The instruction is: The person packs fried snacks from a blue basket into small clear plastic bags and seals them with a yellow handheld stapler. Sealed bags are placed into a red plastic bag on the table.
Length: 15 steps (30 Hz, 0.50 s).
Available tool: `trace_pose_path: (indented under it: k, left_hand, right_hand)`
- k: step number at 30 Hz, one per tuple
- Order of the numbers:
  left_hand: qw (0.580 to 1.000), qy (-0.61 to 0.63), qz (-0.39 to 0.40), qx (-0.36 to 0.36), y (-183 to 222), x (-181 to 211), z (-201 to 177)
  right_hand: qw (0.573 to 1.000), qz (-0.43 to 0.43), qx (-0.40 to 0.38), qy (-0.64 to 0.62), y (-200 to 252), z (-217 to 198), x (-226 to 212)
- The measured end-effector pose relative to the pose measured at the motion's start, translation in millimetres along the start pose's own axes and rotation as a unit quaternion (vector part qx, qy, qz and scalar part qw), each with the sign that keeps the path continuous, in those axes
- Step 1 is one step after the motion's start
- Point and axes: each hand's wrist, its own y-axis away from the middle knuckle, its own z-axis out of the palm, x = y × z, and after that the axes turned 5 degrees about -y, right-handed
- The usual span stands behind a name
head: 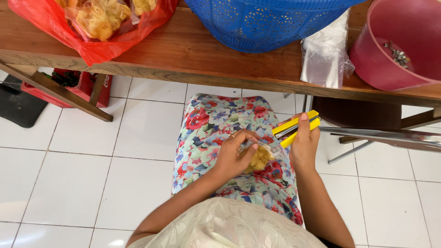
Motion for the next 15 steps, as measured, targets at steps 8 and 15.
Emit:
trace_pose_path:
  k: [8, 15]
  left_hand:
    - [0.999, 0.027, -0.022, -0.005, -3.2, -2.2, 13.2]
    - [1.0, -0.014, -0.026, 0.009, -2.7, -0.5, 13.7]
  right_hand:
    - [0.989, -0.035, -0.039, 0.14, 5.3, 4.4, 9.1]
    - [0.983, -0.058, -0.052, 0.165, 5.5, 9.0, 11.7]
